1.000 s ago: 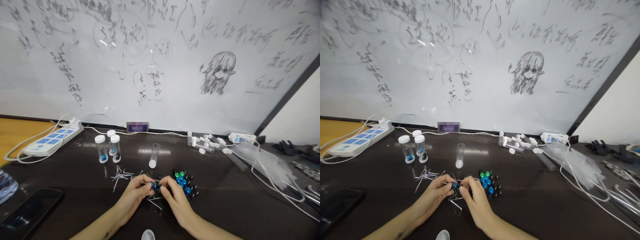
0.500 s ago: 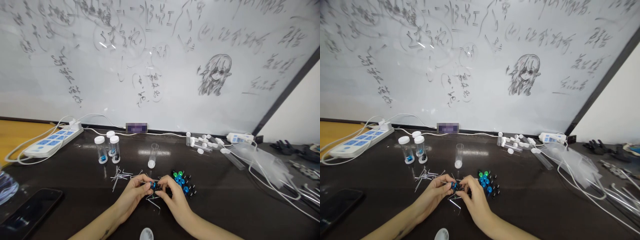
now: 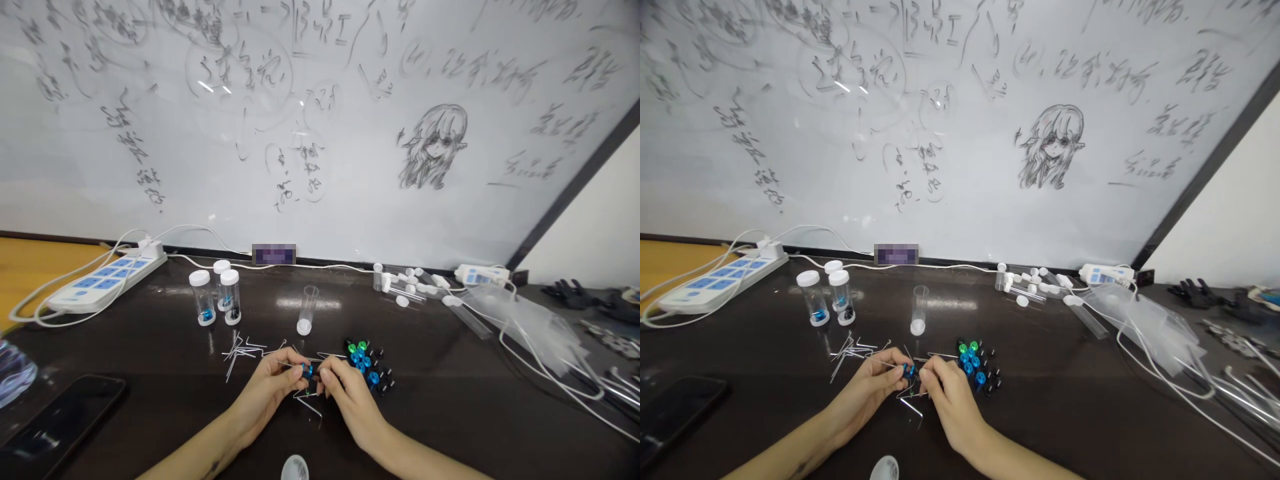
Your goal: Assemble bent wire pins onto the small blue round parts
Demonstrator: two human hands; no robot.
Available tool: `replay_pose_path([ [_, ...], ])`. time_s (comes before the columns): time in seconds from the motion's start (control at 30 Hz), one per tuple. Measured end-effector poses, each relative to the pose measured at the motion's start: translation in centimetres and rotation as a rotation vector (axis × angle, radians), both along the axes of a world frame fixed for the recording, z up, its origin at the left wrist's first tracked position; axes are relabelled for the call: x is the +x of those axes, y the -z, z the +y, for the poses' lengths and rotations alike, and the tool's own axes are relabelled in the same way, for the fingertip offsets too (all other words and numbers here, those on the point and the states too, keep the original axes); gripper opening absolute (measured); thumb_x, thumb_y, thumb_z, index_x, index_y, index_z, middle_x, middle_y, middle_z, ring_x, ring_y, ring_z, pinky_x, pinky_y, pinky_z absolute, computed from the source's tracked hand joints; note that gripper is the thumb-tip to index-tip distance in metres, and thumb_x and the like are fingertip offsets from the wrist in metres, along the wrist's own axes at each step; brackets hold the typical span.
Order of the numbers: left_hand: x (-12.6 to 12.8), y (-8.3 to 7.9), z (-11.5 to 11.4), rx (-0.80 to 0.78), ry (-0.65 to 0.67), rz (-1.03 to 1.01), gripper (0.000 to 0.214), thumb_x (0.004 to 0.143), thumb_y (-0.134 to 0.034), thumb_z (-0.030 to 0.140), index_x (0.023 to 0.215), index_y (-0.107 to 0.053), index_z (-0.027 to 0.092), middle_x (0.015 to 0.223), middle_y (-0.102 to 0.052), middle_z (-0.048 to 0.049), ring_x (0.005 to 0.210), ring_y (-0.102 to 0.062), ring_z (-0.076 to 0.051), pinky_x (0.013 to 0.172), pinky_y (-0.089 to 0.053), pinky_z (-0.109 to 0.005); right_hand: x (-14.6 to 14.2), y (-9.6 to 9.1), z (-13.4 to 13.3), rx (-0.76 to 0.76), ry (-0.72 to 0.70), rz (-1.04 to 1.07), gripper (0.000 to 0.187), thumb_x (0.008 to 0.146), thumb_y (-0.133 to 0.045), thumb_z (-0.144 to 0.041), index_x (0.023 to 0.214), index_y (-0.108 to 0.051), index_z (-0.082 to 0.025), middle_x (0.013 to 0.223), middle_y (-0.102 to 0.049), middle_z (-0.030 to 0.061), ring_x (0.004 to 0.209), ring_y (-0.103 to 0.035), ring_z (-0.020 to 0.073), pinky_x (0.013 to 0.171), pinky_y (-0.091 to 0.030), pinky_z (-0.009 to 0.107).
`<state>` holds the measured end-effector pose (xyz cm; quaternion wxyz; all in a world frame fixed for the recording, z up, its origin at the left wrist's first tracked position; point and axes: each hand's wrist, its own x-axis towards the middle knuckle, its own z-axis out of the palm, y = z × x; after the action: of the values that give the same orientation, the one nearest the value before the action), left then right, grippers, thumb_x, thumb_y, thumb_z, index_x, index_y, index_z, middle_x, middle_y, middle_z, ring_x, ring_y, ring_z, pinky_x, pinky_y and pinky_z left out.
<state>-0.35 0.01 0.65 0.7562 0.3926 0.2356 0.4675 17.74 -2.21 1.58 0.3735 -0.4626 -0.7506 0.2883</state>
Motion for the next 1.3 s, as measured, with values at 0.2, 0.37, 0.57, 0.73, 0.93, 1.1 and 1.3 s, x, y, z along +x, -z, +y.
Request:
replay_pose_path([
  [0.2, -0.01, -0.20, 0.04, -0.015, -0.028, -0.007, 0.002, 0.077, -0.067, 0.016, 0.079, -0.067, 0.014, 0.081, -0.064, -0.0027, 0.071, -0.056, -0.009, 0.073, -0.043, -0.020, -0.26, -0.35, -0.17, -0.005, 0.018, 0.093, 0.009, 0.092, -0.053, -0.030, 0.095, -0.053, -0.021, 0.081, -0.057, -0.0014, 0.075, -0.054, 0.0152, 0.070, -0.041, 0.024],
  [0.37, 0.06, -0.05, -0.01, -0.014, -0.013, 0.010, 0.006, 0.075, -0.070, 0.019, 0.078, -0.067, 0.015, 0.081, -0.063, -0.0025, 0.070, -0.056, -0.010, 0.072, -0.043, -0.022, -0.22, -0.49, -0.16, 0.015, 0.013, 0.029, 0.023, 0.096, -0.044, -0.031, 0.079, -0.054, -0.020, 0.073, -0.056, -0.0016, 0.071, -0.052, 0.0149, 0.067, -0.039, 0.025],
  [0.57, 0.06, -0.32, -0.12, -0.010, -0.013, 0.012, 0.007, 0.074, -0.071, 0.021, 0.078, -0.067, 0.015, 0.079, -0.063, -0.0023, 0.069, -0.056, -0.010, 0.071, -0.043, -0.022, -0.14, -0.10, -0.09, 0.030, 0.026, 0.030, 0.012, 0.092, -0.051, -0.028, 0.085, -0.055, -0.020, 0.076, -0.057, -0.0007, 0.072, -0.054, 0.0162, 0.068, -0.041, 0.026],
  [0.73, 0.04, -0.59, -0.13, -0.006, -0.018, 0.008, 0.006, 0.075, -0.069, 0.020, 0.078, -0.067, 0.015, 0.080, -0.064, -0.0028, 0.068, -0.056, -0.010, 0.072, -0.043, -0.021, -0.20, 0.18, -0.02, 0.030, 0.026, 0.073, 0.010, 0.088, -0.058, -0.027, 0.095, -0.054, -0.022, 0.080, -0.057, -0.0005, 0.074, -0.054, 0.0168, 0.070, -0.043, 0.026],
  [0.93, 0.11, -0.40, -0.14, -0.005, -0.014, 0.000, 0.006, 0.075, -0.070, 0.020, 0.077, -0.067, 0.015, 0.078, -0.064, -0.0021, 0.068, -0.056, -0.010, 0.071, -0.043, -0.022, -0.13, -0.25, -0.18, 0.006, 0.043, 0.051, 0.018, 0.095, -0.045, -0.032, 0.086, -0.055, -0.020, 0.076, -0.056, -0.0009, 0.074, -0.053, 0.0164, 0.069, -0.041, 0.026],
  [1.1, 0.07, -0.23, -0.08, -0.003, -0.007, 0.034, 0.008, 0.074, -0.071, 0.021, 0.079, -0.067, 0.015, 0.079, -0.064, -0.0029, 0.070, -0.056, -0.011, 0.072, -0.043, -0.023, -0.01, 0.00, -0.01, 0.029, 0.041, -0.005, 0.022, 0.094, -0.048, -0.032, 0.078, -0.055, -0.020, 0.073, -0.056, -0.0008, 0.073, -0.052, 0.0166, 0.067, -0.040, 0.026],
  [1.3, 0.07, -0.31, -0.01, -0.002, -0.013, 0.022, 0.008, 0.075, -0.070, 0.022, 0.078, -0.067, 0.015, 0.079, -0.064, -0.0031, 0.069, -0.057, -0.011, 0.071, -0.043, -0.023, 0.02, 0.44, 0.11, 0.065, 0.051, 0.038, 0.006, 0.087, -0.060, -0.024, 0.090, -0.057, -0.021, 0.076, -0.056, -0.0012, 0.074, -0.054, 0.0170, 0.070, -0.042, 0.028],
])
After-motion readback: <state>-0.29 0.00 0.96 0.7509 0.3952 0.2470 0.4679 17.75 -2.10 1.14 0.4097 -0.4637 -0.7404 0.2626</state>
